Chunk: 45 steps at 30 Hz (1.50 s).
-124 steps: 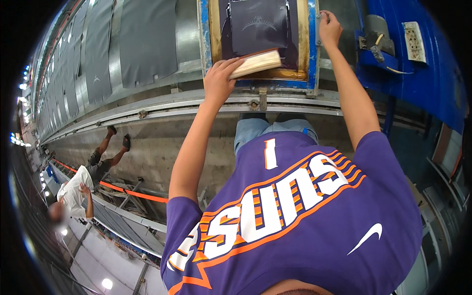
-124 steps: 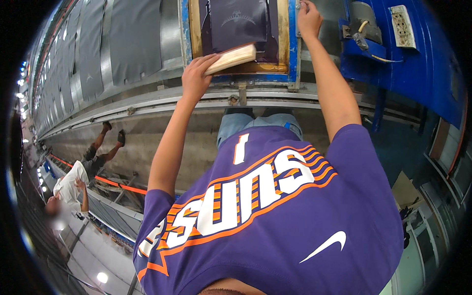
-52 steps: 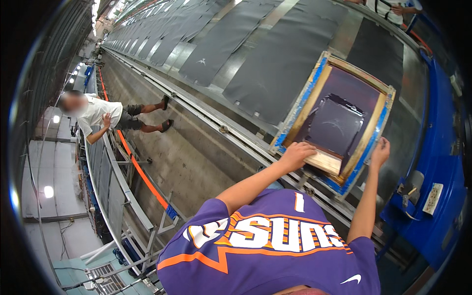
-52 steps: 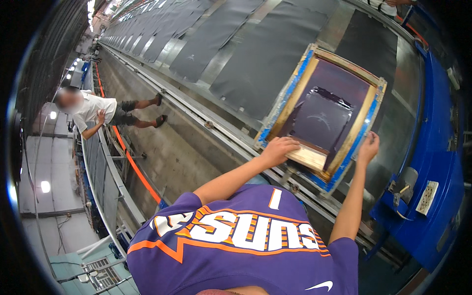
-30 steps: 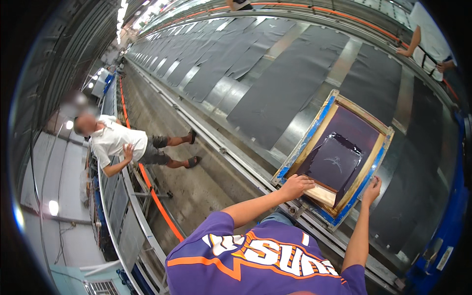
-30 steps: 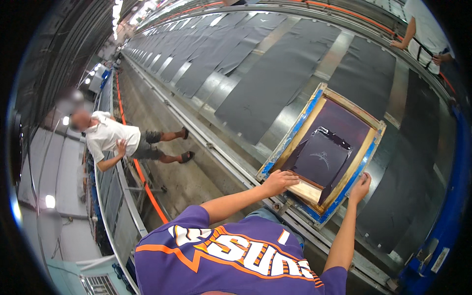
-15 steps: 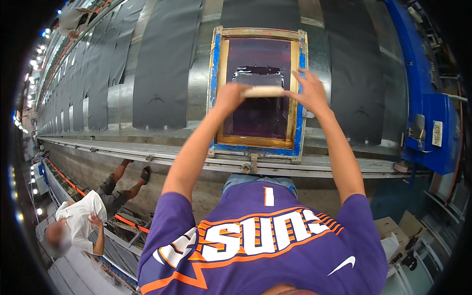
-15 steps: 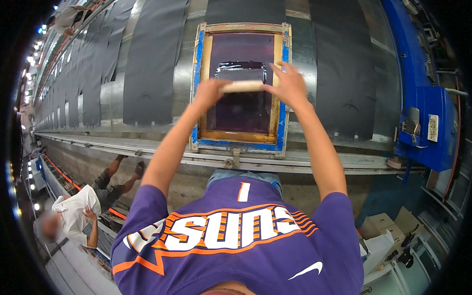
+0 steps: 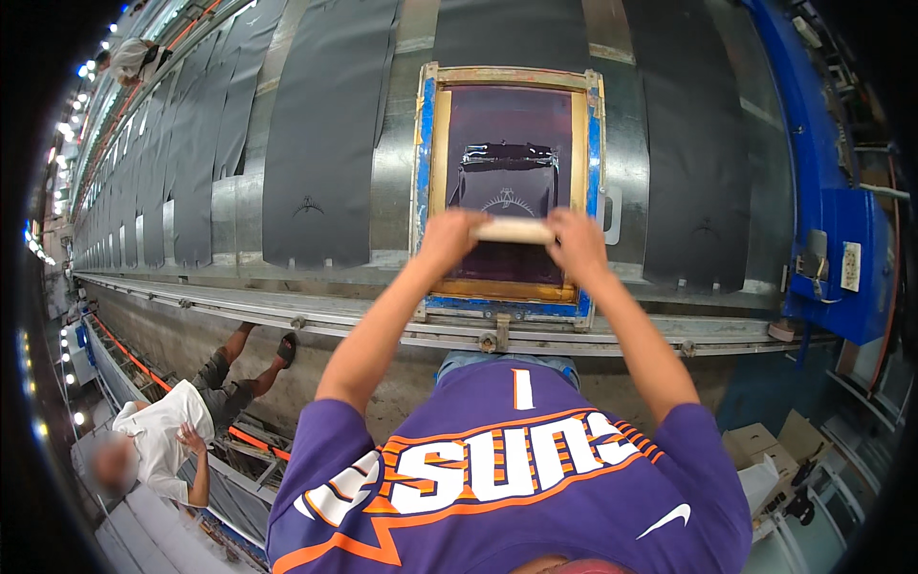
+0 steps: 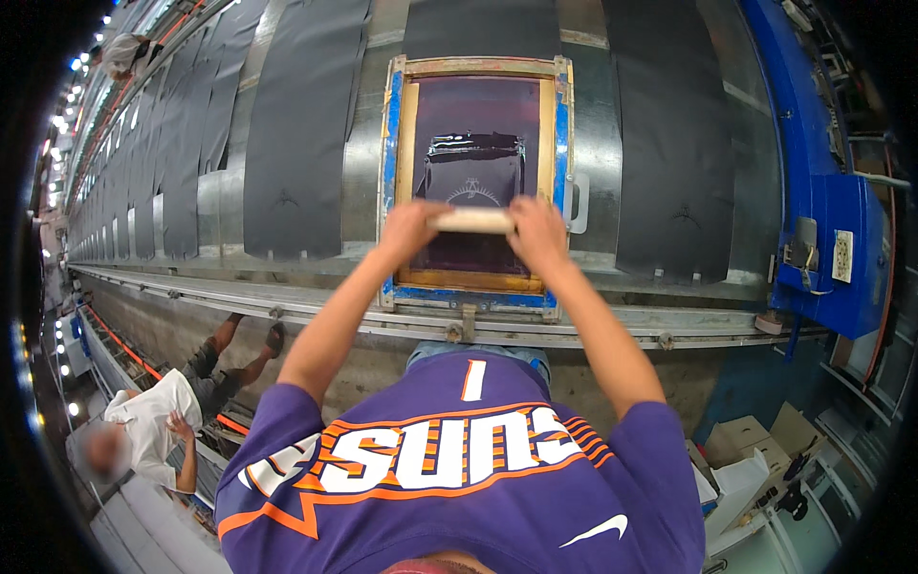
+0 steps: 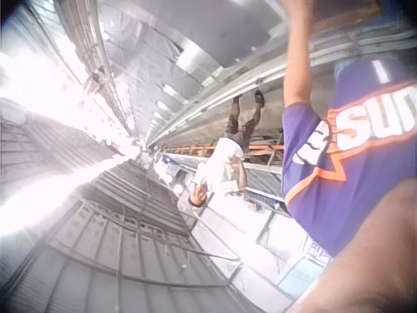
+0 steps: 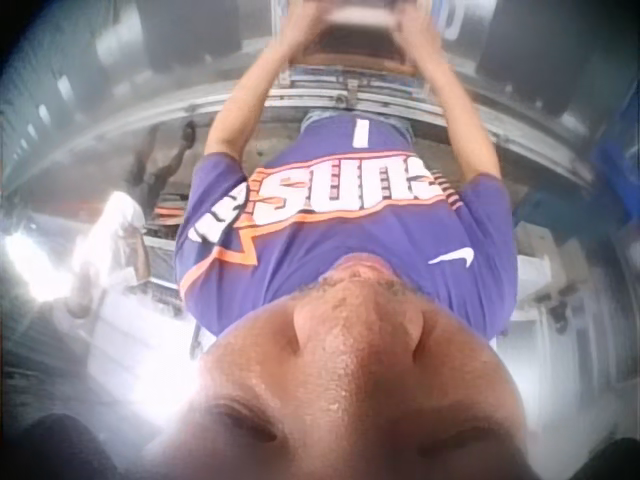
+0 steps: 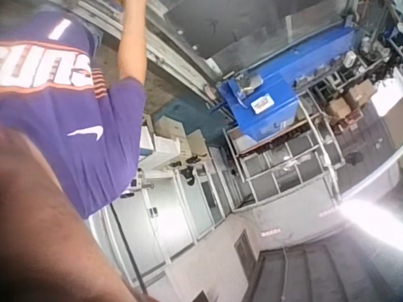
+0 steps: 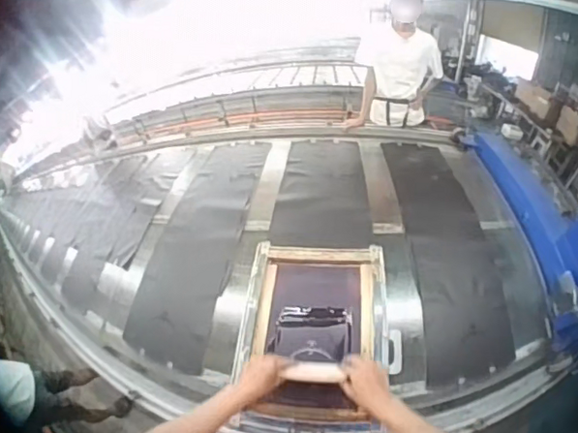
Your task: The person performs screen printing by repeatedly pulling a squeegee across a screen frame to transfer ink onto a purple fabric. The operator maintains a consistent rhythm, lifting the squeegee and repositioning it for the next stroke. Another person is visible in the background observing the process.
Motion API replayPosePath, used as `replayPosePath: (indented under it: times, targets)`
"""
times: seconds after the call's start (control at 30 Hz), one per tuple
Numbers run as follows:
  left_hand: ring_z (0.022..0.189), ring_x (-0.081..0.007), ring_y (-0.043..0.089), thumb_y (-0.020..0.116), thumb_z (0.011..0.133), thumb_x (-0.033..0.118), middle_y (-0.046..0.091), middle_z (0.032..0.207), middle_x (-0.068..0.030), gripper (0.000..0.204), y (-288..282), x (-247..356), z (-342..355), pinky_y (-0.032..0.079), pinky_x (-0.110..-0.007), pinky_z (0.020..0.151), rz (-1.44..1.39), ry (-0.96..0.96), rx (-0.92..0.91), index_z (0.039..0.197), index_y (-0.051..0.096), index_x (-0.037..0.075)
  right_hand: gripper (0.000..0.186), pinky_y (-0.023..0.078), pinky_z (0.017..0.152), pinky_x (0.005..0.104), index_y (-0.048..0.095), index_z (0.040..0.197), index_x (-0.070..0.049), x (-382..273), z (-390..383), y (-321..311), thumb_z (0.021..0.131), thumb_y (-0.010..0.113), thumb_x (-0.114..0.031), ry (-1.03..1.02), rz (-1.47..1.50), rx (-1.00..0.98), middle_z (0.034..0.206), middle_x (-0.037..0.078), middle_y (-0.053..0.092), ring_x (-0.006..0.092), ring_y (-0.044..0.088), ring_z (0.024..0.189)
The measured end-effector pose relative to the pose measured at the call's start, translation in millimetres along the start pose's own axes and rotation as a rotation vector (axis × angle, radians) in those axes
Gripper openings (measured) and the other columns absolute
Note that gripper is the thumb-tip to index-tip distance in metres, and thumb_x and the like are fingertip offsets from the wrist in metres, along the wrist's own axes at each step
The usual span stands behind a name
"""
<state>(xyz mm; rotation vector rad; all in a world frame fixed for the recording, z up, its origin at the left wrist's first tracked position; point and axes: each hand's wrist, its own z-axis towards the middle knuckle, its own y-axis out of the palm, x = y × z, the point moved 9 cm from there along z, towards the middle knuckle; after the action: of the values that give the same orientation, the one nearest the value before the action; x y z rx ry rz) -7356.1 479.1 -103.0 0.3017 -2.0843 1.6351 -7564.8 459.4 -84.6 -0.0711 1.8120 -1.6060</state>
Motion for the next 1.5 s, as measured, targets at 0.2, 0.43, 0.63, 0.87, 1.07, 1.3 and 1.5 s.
replayPosePath:
  times: [0.2, 0.43, 0.63, 0.87, 1.07, 1.3, 1.5]
  targets:
    - [0.093, -0.0311, 0.071, 0.074, 0.077, 0.010, 0.075, 0.098, -0.0099, 0.040, -43.0, -14.5, 111.1, 0.057, -0.044, 0.083, 0.070, 0.070, 0.183, 0.114, 0.078, 0.025, 0.030, 0.051, 0.092, 0.0437, 0.073, 0.107, -0.008, 46.6, 100.3, -23.0, 0.077, 0.075, -0.009, 0.004, 0.046, 0.171, 0.109, 0.008, 0.069, 0.0331, 0.062, 0.105]
    - [0.101, -0.0263, 0.069, 0.068, 0.072, -0.004, 0.075, 0.113, -0.0041, 0.045, 18.7, 23.4, -25.4, 0.054, -0.040, 0.085, 0.048, 0.093, 0.126, 0.111, 0.077, 0.017, 0.042, 0.050, 0.096, 0.0433, 0.069, 0.113, -0.004, 4.3, -46.0, 22.3, 0.073, 0.080, -0.005, 0.067, 0.146, 0.110, 0.116, 0.011, 0.064, 0.0340, 0.058, 0.111]
    - [0.119, -0.0257, 0.065, 0.069, 0.069, -0.004, 0.071, 0.124, -0.0049, 0.052, 19.7, 28.7, -66.4, 0.051, -0.041, 0.098, 0.005, 0.121, 0.157, 0.118, 0.073, 0.012, 0.056, 0.049, 0.091, 0.0420, 0.067, 0.126, -0.005, 114.5, -37.4, -24.9, 0.083, 0.083, -0.037, 0.347, 0.305, 0.392, 0.113, 0.014, 0.062, 0.0296, 0.060, 0.105]
    - [0.132, -0.0301, 0.055, 0.073, 0.069, -0.003, 0.063, 0.138, -0.0084, 0.062, 30.3, 37.9, -99.3, 0.046, -0.042, 0.110, -0.017, 0.169, 0.219, 0.129, 0.066, 0.010, 0.027, 0.042, 0.054, 0.0298, 0.071, 0.117, -0.013, 196.9, -1.4, 8.6, 0.101, 0.061, -0.032, 0.600, 0.592, 0.499, 0.073, 0.000, 0.061, 0.0093, 0.050, 0.058]
    - [0.133, -0.0293, 0.053, 0.072, 0.069, -0.003, 0.061, 0.140, -0.0086, 0.064, 11.3, 12.5, -147.2, 0.044, -0.042, 0.111, -0.131, 0.137, 0.300, 0.132, 0.063, 0.009, 0.022, 0.043, 0.057, 0.0269, 0.073, 0.109, -0.008, 121.6, 26.9, -26.3, 0.102, 0.061, -0.024, 0.529, 0.669, 0.570, 0.071, -0.002, 0.060, 0.0072, 0.051, 0.062]
    - [0.132, -0.0320, 0.055, 0.069, 0.071, -0.005, 0.063, 0.137, -0.0095, 0.061, -70.7, -169.9, -217.8, 0.044, -0.042, 0.112, -0.124, 0.117, 0.392, 0.130, 0.065, 0.009, 0.023, 0.044, 0.058, 0.0282, 0.072, 0.112, -0.005, -66.7, 132.4, 52.7, 0.101, 0.060, -0.021, 0.420, 0.627, 0.612, 0.072, -0.001, 0.059, 0.0083, 0.052, 0.064]
    - [0.130, -0.0298, 0.057, 0.070, 0.073, -0.002, 0.064, 0.138, -0.0078, 0.059, -114.9, -271.4, -237.9, 0.046, -0.042, 0.109, -0.040, 0.136, 0.317, 0.131, 0.066, 0.011, 0.022, 0.052, 0.075, 0.0323, 0.074, 0.108, -0.008, -118.8, 186.4, 119.3, 0.100, 0.061, -0.023, 0.404, 0.455, 0.673, 0.090, 0.008, 0.074, 0.0157, 0.068, 0.080]
